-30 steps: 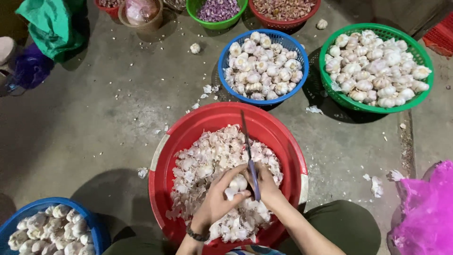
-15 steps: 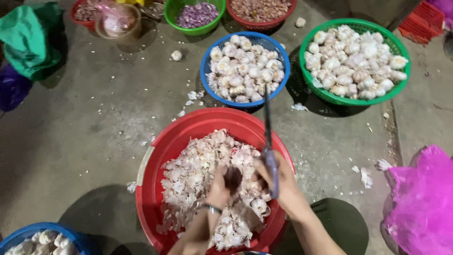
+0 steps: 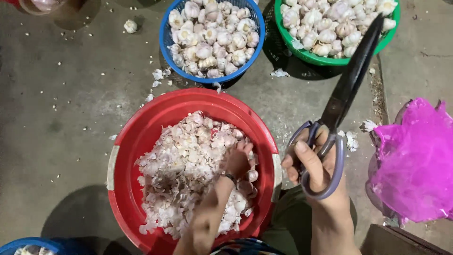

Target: Trimming roots and stems from garlic bulbs using scissors and peeling outer skins by hand

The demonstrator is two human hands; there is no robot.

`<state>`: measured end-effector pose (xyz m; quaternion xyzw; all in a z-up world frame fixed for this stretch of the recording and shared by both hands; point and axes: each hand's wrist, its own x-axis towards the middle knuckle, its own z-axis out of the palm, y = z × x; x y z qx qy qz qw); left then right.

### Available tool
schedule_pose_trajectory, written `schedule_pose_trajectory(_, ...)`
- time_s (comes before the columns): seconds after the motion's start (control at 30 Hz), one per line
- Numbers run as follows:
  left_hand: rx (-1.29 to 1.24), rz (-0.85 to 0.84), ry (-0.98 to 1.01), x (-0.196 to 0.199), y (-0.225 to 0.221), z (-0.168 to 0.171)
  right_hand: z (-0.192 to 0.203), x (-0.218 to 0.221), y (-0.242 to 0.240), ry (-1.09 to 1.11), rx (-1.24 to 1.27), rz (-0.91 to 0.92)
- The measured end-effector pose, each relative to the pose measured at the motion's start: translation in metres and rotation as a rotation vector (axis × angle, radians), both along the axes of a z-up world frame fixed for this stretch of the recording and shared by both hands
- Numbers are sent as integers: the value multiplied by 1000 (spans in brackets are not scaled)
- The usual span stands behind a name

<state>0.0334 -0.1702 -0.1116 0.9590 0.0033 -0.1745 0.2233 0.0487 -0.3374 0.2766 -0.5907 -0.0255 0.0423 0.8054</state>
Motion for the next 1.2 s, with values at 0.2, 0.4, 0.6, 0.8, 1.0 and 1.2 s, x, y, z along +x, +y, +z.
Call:
schedule_pose_trajectory(0.2, 55, 90, 299, -38, -1, 77, 1, -2, -2, 45, 8, 130)
schedule_pose_trajectory(0.4, 50, 21, -285, -104, 51, 92, 3, -4, -1, 43, 47, 128)
schedule_pose_trajectory(0.6, 293, 247, 89, -100, 70, 104, 25, -13, -1, 232, -21, 91)
schedule_pose_trajectory(0.8, 214, 182, -863, -24, 64, 82, 39, -5, 16, 75, 96, 223)
schedule_pose_trajectory(1.0, 603, -10, -49, 57, 31, -74, -6, -5, 0, 204, -145, 275)
schedule_pose_trajectory(1.2, -405, 468, -274, 54, 31, -100, -69, 35, -17, 299, -596, 236)
